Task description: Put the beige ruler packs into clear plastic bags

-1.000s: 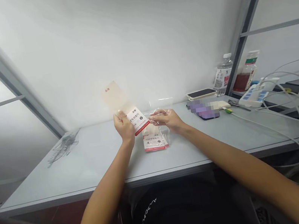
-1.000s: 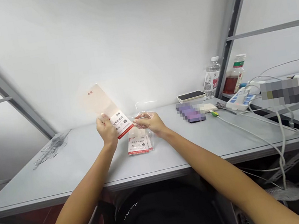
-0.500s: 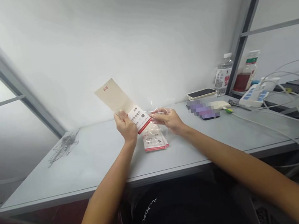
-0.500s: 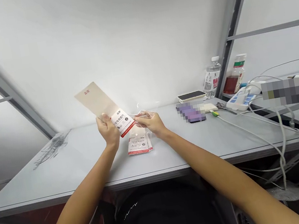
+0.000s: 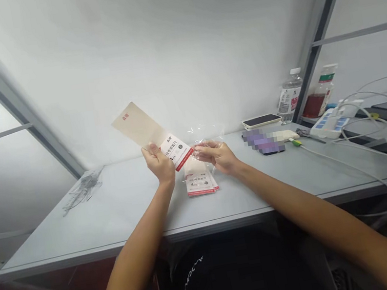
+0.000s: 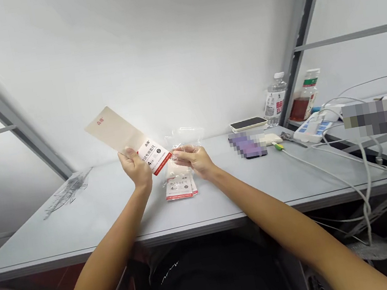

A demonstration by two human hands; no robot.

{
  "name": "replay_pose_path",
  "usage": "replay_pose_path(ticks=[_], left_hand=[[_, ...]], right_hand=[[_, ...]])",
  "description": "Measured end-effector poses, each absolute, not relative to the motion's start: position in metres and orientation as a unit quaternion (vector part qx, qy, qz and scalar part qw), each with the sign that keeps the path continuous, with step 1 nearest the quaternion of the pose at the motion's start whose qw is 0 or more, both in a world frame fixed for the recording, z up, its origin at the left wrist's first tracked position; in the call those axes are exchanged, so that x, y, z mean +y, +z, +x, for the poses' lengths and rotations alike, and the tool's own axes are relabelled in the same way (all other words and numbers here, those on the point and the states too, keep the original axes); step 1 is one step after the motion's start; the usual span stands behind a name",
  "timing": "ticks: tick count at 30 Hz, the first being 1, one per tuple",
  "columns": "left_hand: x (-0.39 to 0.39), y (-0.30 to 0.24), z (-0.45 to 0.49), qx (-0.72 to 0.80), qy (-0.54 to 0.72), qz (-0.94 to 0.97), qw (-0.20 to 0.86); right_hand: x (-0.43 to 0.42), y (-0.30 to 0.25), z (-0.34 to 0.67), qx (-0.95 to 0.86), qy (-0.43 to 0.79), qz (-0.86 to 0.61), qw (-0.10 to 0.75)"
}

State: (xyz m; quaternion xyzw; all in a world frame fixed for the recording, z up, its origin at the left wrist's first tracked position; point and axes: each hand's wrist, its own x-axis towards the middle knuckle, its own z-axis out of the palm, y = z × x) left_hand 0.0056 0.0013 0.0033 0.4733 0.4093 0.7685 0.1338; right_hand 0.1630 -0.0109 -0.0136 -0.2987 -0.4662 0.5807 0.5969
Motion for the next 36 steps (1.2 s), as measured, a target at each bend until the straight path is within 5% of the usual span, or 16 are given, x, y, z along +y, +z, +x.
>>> replay_pose_path(ticks=[13, 25, 36], left_hand=[[-0.005, 0.006, 0.008, 0.381, 0.767, 0.493, 0.156], [-0.001, 0.003, 0.011, 0.282, 0.647, 0.591, 0.390], [0.008, 0.000, 0.001, 0.339, 0.537, 0.641, 0.432]], right_hand=[[-0.015, -0.009, 0.166, -0.465, 0.619, -0.291, 0.562], [-0.006, -0.011, 0.174, -0.471, 0.592, -0.288, 0.587], [-0.007, -0.008, 0.174, -0.478, 0.532, -0.329, 0.617]])
